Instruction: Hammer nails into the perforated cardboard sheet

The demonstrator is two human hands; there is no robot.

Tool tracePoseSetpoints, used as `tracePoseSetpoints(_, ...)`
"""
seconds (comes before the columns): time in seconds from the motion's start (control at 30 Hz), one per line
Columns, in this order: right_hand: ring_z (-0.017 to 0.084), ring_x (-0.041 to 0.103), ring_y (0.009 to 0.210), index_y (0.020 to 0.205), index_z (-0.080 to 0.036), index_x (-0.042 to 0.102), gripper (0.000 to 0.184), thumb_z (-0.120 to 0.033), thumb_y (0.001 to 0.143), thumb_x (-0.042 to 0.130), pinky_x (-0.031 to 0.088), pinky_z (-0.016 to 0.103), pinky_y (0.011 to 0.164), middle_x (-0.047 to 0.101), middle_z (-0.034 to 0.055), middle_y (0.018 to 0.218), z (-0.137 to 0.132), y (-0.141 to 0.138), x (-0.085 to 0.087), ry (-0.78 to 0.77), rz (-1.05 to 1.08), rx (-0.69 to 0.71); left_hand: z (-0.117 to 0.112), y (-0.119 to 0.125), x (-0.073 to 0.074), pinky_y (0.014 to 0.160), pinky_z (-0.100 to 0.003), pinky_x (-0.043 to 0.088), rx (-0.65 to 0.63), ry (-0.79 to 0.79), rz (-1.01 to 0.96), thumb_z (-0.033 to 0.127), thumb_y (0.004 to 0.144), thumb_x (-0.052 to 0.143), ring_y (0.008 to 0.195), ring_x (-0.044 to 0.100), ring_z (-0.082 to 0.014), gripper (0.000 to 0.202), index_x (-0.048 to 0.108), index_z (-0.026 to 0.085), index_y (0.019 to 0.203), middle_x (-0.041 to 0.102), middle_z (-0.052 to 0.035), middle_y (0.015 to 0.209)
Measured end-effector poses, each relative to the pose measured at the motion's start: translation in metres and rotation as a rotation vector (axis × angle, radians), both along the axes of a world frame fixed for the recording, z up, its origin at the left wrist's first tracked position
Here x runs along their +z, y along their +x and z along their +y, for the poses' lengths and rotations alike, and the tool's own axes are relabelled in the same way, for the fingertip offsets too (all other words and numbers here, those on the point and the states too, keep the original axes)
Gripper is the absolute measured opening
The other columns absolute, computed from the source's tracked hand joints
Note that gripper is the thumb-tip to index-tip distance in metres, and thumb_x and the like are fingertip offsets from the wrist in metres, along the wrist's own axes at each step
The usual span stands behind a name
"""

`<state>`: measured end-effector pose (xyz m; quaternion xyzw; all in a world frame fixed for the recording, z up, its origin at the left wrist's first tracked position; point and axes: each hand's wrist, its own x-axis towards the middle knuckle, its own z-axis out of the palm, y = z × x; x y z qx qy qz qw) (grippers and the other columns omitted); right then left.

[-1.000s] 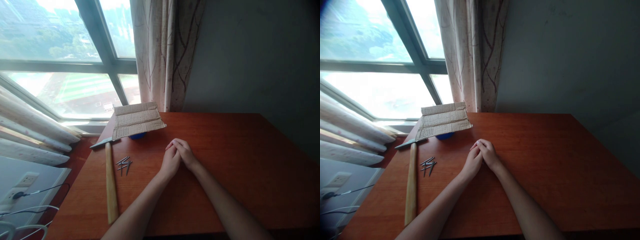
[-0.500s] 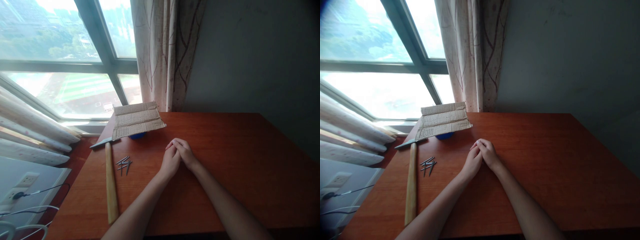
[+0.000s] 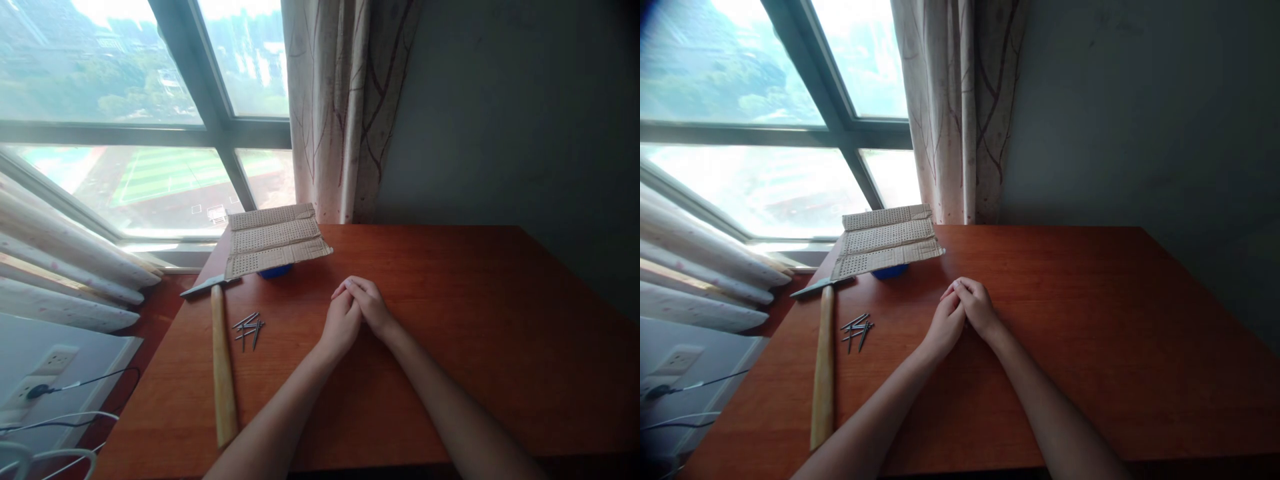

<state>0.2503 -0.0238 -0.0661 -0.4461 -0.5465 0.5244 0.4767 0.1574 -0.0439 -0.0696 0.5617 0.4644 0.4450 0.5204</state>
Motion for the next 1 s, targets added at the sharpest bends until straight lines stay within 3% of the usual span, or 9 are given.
tracePoseSetpoints(0.8,0.018,0.059,0.07,0.073,-0.019,0.069,0.034,-0.041,0.09,0.05,0.046,0.029,0.068,0.064,0.0028,0.07,-0.0009,0.0073,0.0025,-0.024,-0.011,0.021,-0.0023,0.0067,0.0032,0.056,-0.022,0.043,-0.001,-0.055,-0.037,0.024,0.085,0.047,0.071,0.059,-0.0166,0.017,0.06,0.015,0.078,0.063,-0.0042,0.078)
tracePoseSetpoints(1.0,0.018,0.06,0.071,0.072,-0.02,0.069,0.033,-0.038,0.091,0.049,0.046,0.029,0.07,0.066,0.0027,0.07,-0.001,0.0071,0.0018,-0.02,0.0,0.024,-0.0022,0.0066,0.0037,0.064,-0.023,0.046,0.001,-0.012,-0.015,0.023,0.085,0.047,0.078,0.06,-0.0176,0.018,0.061,0.015,0.078,0.064,-0.0041,0.08)
